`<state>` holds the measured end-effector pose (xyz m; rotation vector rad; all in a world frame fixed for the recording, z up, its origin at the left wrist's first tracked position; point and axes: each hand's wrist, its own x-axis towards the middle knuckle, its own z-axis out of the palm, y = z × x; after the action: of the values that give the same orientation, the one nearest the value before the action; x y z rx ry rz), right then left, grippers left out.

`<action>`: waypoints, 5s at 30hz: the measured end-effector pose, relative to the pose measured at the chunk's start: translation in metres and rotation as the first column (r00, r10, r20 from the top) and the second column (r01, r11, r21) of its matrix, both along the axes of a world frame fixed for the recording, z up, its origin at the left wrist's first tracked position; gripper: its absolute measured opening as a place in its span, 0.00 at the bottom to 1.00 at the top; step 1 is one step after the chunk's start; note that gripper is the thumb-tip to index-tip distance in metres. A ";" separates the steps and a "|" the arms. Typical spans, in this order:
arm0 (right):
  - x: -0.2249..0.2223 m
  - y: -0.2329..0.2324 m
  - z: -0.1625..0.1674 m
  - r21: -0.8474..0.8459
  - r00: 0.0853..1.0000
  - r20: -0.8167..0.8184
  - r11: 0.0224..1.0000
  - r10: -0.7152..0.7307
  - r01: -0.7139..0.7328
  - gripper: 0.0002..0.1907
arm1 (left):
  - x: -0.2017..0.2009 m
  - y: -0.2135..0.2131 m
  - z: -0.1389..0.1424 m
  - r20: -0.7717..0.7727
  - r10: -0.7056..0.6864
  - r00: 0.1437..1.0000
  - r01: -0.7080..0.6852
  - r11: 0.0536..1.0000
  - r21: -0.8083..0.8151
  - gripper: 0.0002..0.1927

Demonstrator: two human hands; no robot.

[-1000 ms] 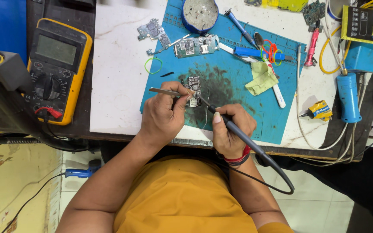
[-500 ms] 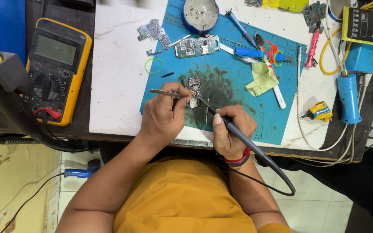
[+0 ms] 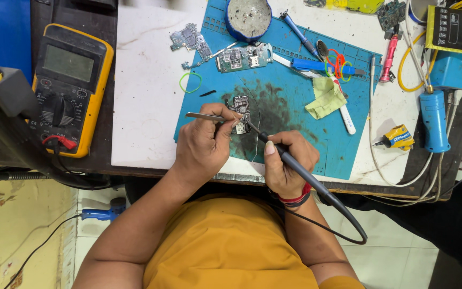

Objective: The person solders components on a phone motherboard, holding the board steady with a tool in one hand while applying a soldering iron to the board with the other hand. They reposition the board and continue soldering different points on it throughout the clip.

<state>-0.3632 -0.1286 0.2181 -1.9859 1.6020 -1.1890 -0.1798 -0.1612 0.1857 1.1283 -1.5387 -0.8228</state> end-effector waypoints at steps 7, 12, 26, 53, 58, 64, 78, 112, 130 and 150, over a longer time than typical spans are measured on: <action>-0.001 0.001 0.001 0.004 1.000 -0.012 1.000 0.008 -0.008 0.07 | -0.001 0.001 -0.002 0.006 -0.006 1.000 0.006 1.000 -0.012 0.09; -0.001 0.001 0.002 -0.006 1.000 -0.013 1.000 0.018 -0.018 0.07 | -0.001 0.000 -0.003 0.009 -0.007 1.000 0.007 1.000 -0.020 0.09; 0.000 0.000 0.001 0.004 1.000 -0.018 1.000 0.023 -0.023 0.07 | 0.000 0.001 -0.004 0.021 0.004 1.000 -0.004 1.000 -0.022 0.09; 0.002 0.000 0.002 -0.013 1.000 -0.018 1.000 0.022 -0.022 0.06 | 0.001 0.002 -0.002 0.006 0.002 1.000 -0.002 1.000 0.009 0.09; 0.001 0.002 0.001 -0.014 0.999 -0.031 1.000 0.018 -0.018 0.06 | 0.001 0.002 -0.001 0.009 0.006 1.000 -0.006 1.000 -0.008 0.09; 0.002 0.002 0.000 -0.026 0.995 0.095 1.000 -0.013 0.016 0.07 | 0.002 0.004 0.000 -0.077 -0.007 0.997 0.011 0.998 0.055 0.09; 0.021 -0.027 0.026 0.074 0.847 -0.431 0.948 0.310 -0.310 0.29 | 0.011 0.020 -0.006 -0.570 0.096 0.816 -0.051 0.994 0.095 0.11; 0.000 -0.005 -0.014 -0.052 0.982 0.166 0.995 0.091 -0.083 0.09 | 0.006 -0.005 0.002 -0.148 0.108 0.983 -0.099 0.993 0.069 0.08; 0.010 -0.019 -0.010 -0.086 0.988 0.015 0.985 0.153 -0.151 0.05 | 0.005 -0.009 0.002 -0.059 0.120 0.991 -0.112 0.986 0.122 0.07; 0.012 -0.016 -0.006 -0.108 0.980 -0.044 0.974 0.194 -0.198 0.04 | 0.004 -0.006 0.003 -0.051 0.127 0.991 -0.123 0.989 0.087 0.08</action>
<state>-0.3512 -0.1441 0.2120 -2.1859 1.3427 -1.1975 -0.1753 -0.1670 0.1888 1.2391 -1.3828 -0.8335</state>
